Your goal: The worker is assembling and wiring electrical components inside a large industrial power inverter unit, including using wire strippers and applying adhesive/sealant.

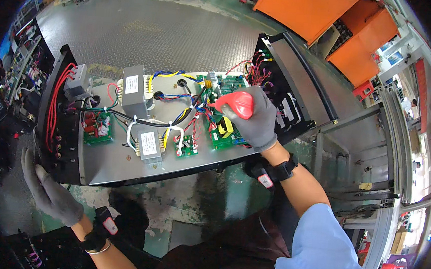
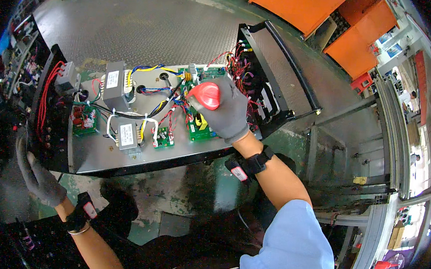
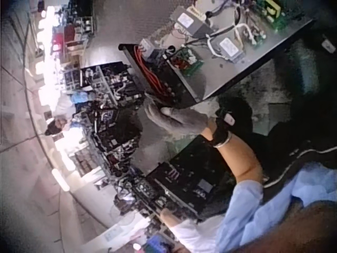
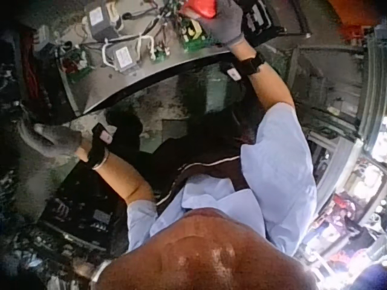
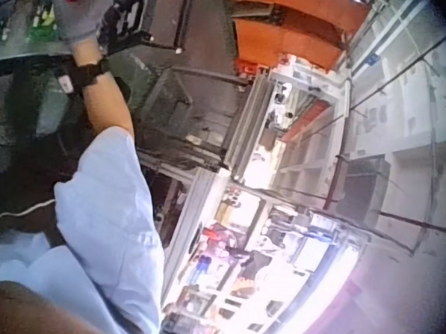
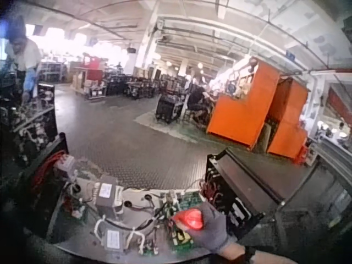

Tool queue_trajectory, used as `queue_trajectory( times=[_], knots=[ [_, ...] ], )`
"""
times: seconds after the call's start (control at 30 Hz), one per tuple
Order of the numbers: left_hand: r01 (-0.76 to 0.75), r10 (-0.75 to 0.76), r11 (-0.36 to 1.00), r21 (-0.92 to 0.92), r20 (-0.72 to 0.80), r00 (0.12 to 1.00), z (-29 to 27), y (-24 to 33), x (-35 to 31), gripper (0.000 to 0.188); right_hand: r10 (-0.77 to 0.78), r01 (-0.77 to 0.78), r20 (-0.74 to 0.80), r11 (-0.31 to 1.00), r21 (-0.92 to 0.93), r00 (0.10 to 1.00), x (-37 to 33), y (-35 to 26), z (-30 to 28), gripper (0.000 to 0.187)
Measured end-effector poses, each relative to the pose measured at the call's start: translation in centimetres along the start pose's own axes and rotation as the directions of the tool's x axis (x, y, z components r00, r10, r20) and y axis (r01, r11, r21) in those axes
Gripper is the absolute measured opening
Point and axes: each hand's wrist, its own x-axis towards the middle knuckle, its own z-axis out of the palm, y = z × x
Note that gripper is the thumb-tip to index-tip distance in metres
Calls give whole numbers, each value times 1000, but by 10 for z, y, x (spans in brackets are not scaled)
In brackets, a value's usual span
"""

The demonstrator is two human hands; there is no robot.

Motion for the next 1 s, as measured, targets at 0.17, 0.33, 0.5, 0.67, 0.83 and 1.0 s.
queue_trajectory(
  times=[0.17, 0.33, 0.5, 0.67, 0.83, 1.0],
  knots=[
    [54, -58, 994, -95, -44, 997, 4, 1, -3, 36, -237, 245, 134, 968, -47, 962, 4, -6, 10, 41],
    [110, -123, 982, -155, -81, 989, 7, 3, -4, 36, -377, 493, 501, 862, -119, 779, 12, -27, 18, 42],
    [-19, 16, 995, -96, -34, 999, 3, 1, 0, 35, -259, 344, 488, 935, -91, 834, 52, -30, 15, 39],
    [11, -15, 995, -95, -38, 999, 3, 2, 1, 35, -10, 77, 329, 978, -194, 944, 98, -22, -11, 43],
    [99, -110, 989, -108, -102, 989, 10, 9, 0, 37, 149, -141, 250, 989, -50, 957, 130, -11, 5, 44],
    [70, -84, 990, -122, -121, 989, 11, 7, 2, 41, 143, -23, 375, 952, -305, 916, 155, 3, 49, 43]
  ],
)
